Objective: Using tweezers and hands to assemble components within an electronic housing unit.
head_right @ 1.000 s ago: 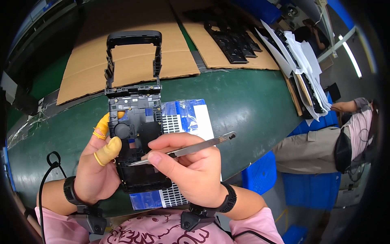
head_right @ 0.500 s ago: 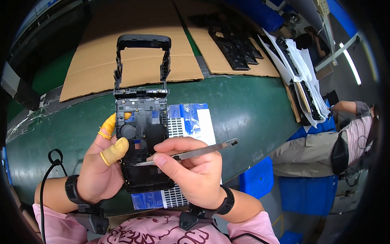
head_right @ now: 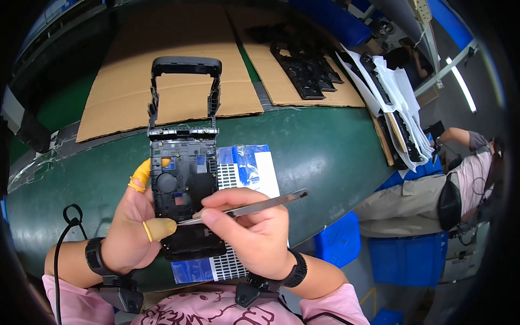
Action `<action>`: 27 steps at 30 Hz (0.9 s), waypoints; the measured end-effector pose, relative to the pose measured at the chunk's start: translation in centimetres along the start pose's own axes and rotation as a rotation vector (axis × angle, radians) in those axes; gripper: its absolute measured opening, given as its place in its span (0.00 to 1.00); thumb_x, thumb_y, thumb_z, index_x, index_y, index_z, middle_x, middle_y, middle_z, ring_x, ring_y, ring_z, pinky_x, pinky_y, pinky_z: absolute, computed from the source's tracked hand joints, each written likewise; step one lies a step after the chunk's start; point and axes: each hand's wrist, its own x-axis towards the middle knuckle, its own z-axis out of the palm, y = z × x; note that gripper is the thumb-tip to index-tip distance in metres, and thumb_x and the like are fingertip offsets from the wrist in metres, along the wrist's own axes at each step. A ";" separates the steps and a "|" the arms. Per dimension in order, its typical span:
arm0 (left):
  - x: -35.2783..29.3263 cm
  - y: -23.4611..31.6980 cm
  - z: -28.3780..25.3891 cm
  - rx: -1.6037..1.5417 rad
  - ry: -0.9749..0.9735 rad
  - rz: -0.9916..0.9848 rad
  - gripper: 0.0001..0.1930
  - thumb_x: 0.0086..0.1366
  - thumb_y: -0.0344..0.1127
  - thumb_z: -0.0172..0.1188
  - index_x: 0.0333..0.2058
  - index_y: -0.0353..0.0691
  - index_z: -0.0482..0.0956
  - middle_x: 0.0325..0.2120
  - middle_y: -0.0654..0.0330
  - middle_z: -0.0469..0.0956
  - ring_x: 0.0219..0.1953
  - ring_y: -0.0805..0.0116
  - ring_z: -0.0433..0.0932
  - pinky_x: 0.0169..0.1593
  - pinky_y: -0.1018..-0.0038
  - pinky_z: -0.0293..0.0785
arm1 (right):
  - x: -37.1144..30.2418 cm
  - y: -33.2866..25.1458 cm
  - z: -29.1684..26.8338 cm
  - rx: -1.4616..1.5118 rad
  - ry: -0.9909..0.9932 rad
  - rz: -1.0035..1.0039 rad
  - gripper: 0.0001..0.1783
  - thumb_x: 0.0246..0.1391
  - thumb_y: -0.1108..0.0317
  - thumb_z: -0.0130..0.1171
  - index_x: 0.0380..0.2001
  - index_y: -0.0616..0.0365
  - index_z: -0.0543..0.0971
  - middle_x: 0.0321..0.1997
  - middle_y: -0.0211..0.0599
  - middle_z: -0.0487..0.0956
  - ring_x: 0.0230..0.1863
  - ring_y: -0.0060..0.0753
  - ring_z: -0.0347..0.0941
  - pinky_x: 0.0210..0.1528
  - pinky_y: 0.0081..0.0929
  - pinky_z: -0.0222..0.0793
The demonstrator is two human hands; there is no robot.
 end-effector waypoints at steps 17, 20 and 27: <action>2.2 1.9 -1.3 -0.079 0.233 0.173 0.16 0.64 0.37 0.42 0.49 0.40 0.61 0.42 0.59 0.69 0.44 0.70 0.69 0.47 0.71 0.67 | 3.2 2.6 -4.3 -0.092 0.187 0.132 0.07 0.47 0.77 0.55 0.33 0.64 0.74 0.26 0.34 0.77 0.25 0.16 0.71 0.22 0.09 0.60; 2.4 1.9 -1.1 -0.089 0.240 0.163 0.16 0.64 0.37 0.42 0.49 0.39 0.61 0.42 0.60 0.69 0.43 0.70 0.69 0.47 0.71 0.67 | 3.1 2.4 -4.2 -0.120 0.176 0.124 0.06 0.48 0.77 0.55 0.32 0.64 0.74 0.25 0.34 0.77 0.26 0.17 0.72 0.22 0.09 0.60; 1.9 1.8 -1.1 -0.146 0.220 0.136 0.15 0.63 0.35 0.43 0.48 0.39 0.61 0.42 0.59 0.69 0.44 0.69 0.69 0.49 0.69 0.66 | 3.0 2.2 -4.2 -0.115 0.189 0.151 0.07 0.47 0.78 0.55 0.32 0.65 0.74 0.23 0.33 0.76 0.23 0.16 0.69 0.21 0.10 0.58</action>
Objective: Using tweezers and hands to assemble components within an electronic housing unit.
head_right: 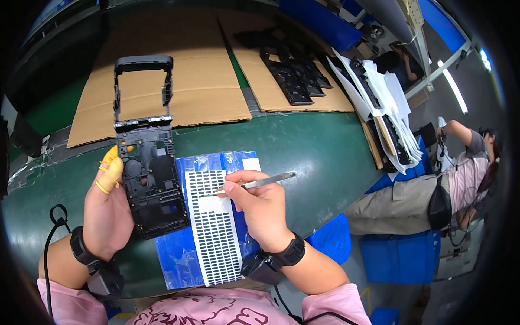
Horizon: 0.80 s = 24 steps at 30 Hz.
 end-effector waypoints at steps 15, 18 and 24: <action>-2.3 0.1 0.8 -0.091 -0.088 -0.214 0.18 0.62 0.40 0.46 0.49 0.40 0.61 0.45 0.57 0.68 0.47 0.65 0.69 0.50 0.68 0.66 | -3.0 -3.4 4.8 0.194 -0.201 -0.145 0.10 0.48 0.80 0.55 0.36 0.69 0.72 0.32 0.43 0.77 0.34 0.26 0.74 0.38 0.19 0.70; -2.5 0.2 0.7 -0.115 -0.092 -0.221 0.18 0.62 0.39 0.45 0.50 0.40 0.61 0.45 0.57 0.68 0.47 0.65 0.69 0.51 0.68 0.66 | -3.1 -3.3 5.0 0.228 -0.194 -0.151 0.10 0.48 0.80 0.55 0.36 0.69 0.72 0.32 0.44 0.77 0.35 0.27 0.74 0.38 0.19 0.70; -2.7 0.3 0.6 -0.131 -0.101 -0.210 0.18 0.62 0.38 0.45 0.49 0.40 0.61 0.45 0.57 0.68 0.47 0.65 0.69 0.51 0.68 0.66 | -3.3 -3.4 5.2 0.251 -0.205 -0.154 0.10 0.48 0.80 0.54 0.36 0.70 0.72 0.32 0.46 0.77 0.35 0.28 0.75 0.39 0.20 0.71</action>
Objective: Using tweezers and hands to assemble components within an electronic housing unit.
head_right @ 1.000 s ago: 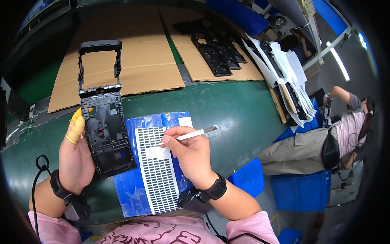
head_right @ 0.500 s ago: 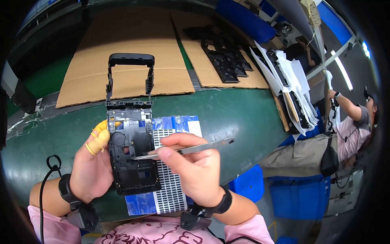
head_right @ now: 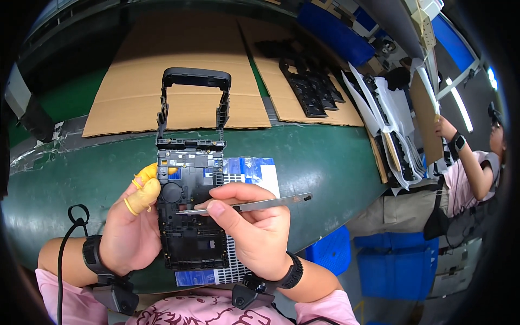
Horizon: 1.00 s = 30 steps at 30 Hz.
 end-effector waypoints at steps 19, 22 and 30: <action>0.0 -0.1 -0.2 -0.007 -0.003 0.009 0.17 0.62 0.38 0.46 0.49 0.40 0.61 0.44 0.57 0.69 0.46 0.66 0.69 0.51 0.67 0.66 | 0.0 0.5 0.7 -0.141 0.100 -0.021 0.09 0.46 0.77 0.55 0.34 0.65 0.71 0.27 0.47 0.78 0.22 0.20 0.70 0.21 0.10 0.59; 0.0 -0.2 -0.2 -0.005 -0.001 0.015 0.17 0.62 0.37 0.46 0.49 0.40 0.61 0.44 0.57 0.69 0.46 0.66 0.69 0.51 0.67 0.66 | 0.0 0.4 0.8 -0.139 0.106 -0.018 0.09 0.46 0.76 0.55 0.33 0.65 0.71 0.27 0.47 0.78 0.22 0.20 0.70 0.21 0.11 0.59; -0.1 -0.2 -0.1 -0.009 0.009 0.017 0.17 0.62 0.37 0.46 0.48 0.40 0.62 0.44 0.58 0.69 0.46 0.66 0.69 0.50 0.68 0.66 | 0.0 0.1 0.7 -0.128 0.125 0.039 0.09 0.46 0.76 0.55 0.34 0.66 0.71 0.27 0.49 0.77 0.19 0.19 0.66 0.22 0.13 0.59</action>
